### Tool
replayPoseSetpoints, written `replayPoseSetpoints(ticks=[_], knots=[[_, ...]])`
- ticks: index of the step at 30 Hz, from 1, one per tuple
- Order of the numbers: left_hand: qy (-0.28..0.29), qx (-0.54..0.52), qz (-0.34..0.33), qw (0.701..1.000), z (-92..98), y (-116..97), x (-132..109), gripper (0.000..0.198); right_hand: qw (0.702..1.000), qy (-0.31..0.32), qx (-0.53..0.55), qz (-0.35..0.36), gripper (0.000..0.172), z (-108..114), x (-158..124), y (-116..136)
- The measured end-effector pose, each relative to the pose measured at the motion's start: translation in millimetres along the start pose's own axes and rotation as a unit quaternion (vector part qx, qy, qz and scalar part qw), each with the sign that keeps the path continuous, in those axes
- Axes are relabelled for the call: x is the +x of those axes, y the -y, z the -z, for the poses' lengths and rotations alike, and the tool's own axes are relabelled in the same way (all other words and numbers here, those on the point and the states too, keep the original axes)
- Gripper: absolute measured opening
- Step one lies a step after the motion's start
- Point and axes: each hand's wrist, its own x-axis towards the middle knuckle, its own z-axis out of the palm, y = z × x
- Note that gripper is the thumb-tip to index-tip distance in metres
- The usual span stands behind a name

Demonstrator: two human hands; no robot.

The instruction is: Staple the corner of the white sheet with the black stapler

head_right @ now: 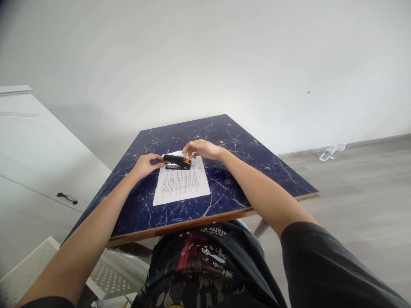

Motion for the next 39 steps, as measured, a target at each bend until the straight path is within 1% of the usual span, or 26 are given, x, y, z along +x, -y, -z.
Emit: replayPoseSetpoints(ticks=[4,8,14,16,20,26,31,39], knots=[[0.006,-0.014,0.007,1.000,-0.5,-0.1,0.4,0.023,1.000,-0.003,-0.011,0.004,0.045,-0.9,-0.9,1.1],[0.025,-0.030,0.020,0.999,0.4,-4.1,1.0,0.022,1.000,-0.007,-0.004,0.002,0.044,-0.2,-1.3,0.8],[0.035,-0.029,0.012,0.999,0.8,-4.2,1.3,0.022,1.000,-0.010,-0.001,0.000,0.045,1.4,-0.3,-2.8],[0.032,-0.033,0.011,0.999,-0.1,-1.4,1.3,0.022,1.000,-0.013,-0.001,-0.002,0.045,1.5,-0.3,-3.2],[0.003,-0.034,0.012,0.999,-1.1,2.2,1.1,0.022,1.000,-0.019,-0.004,-0.005,0.045,1.5,-0.7,-3.1],[-0.014,-0.019,-0.032,0.999,3.4,-2.6,0.5,0.019,1.000,-0.014,-0.015,-0.012,0.045,1.6,-0.6,-3.7],[-0.008,-0.027,-0.027,0.999,7.2,-4.6,0.0,0.017,1.000,-0.013,-0.015,-0.016,0.043,0.7,-1.5,-2.7],[0.019,-0.009,-0.024,1.000,6.2,-5.4,1.2,0.018,0.999,-0.005,-0.031,-0.024,0.046,0.3,-1.4,-2.3]])
